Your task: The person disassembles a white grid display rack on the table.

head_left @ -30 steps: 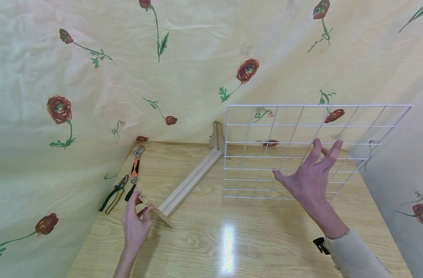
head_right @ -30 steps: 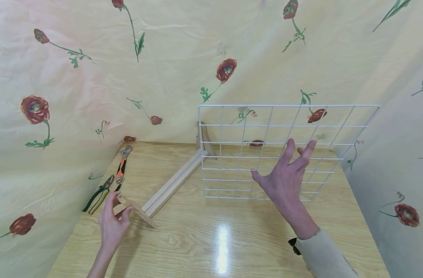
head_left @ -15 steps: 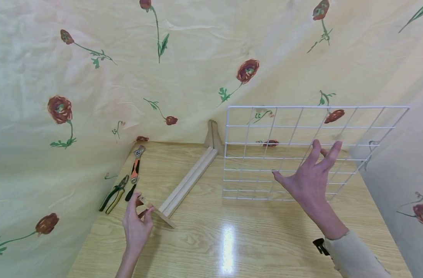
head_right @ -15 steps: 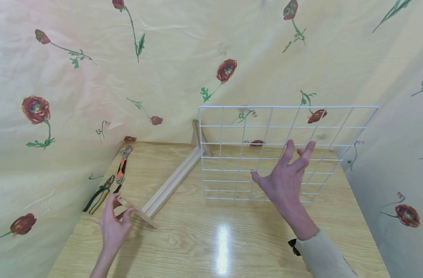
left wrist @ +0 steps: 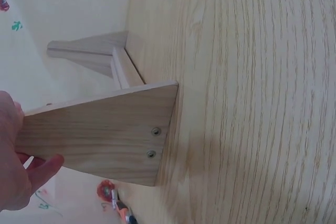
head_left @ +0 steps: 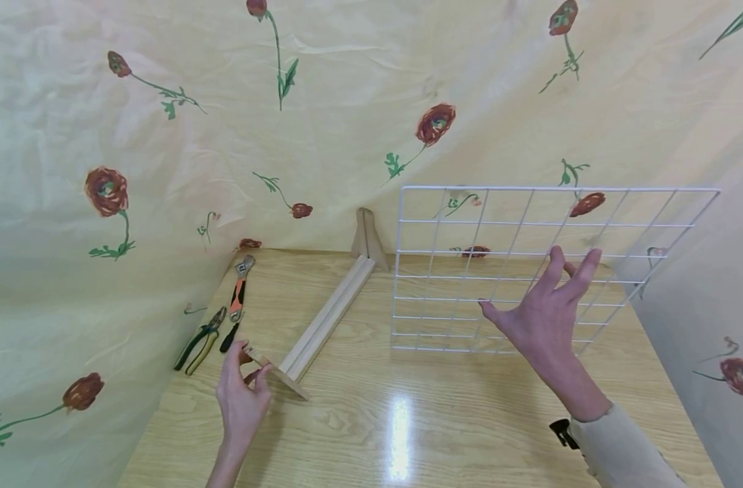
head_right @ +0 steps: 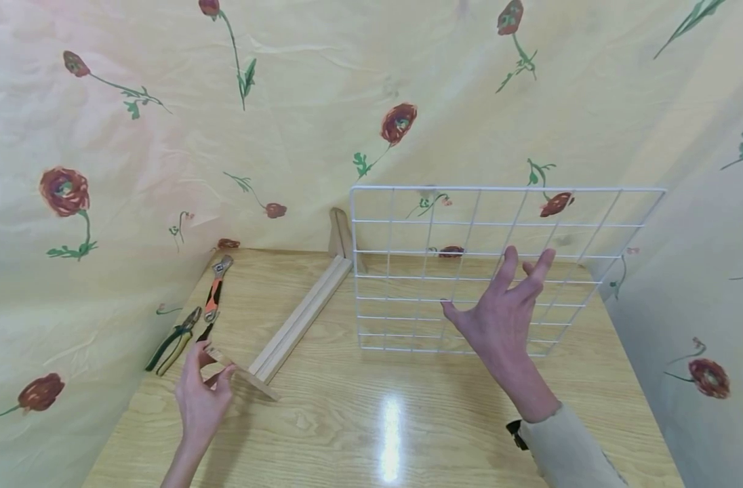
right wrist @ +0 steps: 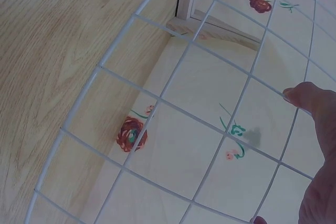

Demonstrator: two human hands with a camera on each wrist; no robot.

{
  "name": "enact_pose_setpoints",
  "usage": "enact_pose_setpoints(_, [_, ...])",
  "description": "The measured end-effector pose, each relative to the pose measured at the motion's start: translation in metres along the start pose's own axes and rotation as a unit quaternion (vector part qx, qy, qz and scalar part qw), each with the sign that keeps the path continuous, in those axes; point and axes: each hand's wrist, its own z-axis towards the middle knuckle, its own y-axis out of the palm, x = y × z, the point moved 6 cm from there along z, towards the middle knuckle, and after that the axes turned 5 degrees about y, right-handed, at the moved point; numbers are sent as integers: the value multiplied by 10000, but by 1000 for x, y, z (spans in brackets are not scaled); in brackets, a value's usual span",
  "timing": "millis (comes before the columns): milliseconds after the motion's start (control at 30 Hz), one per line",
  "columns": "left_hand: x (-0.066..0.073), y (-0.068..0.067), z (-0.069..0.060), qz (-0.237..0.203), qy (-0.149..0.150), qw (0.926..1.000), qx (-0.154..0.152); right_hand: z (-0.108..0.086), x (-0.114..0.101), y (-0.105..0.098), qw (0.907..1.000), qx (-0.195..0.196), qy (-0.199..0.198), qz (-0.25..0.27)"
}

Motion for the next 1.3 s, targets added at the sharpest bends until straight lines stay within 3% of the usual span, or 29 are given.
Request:
enact_pose_setpoints(700, [-1, 2, -3, 10, -51, 10000, 32, 0, 1, 1, 9998, -79, 143, 97])
enact_pose_setpoints(1300, [4, 1, -8, -44, 150, 9991, 391, -1, 4, 3, 9999, -104, 78, -2])
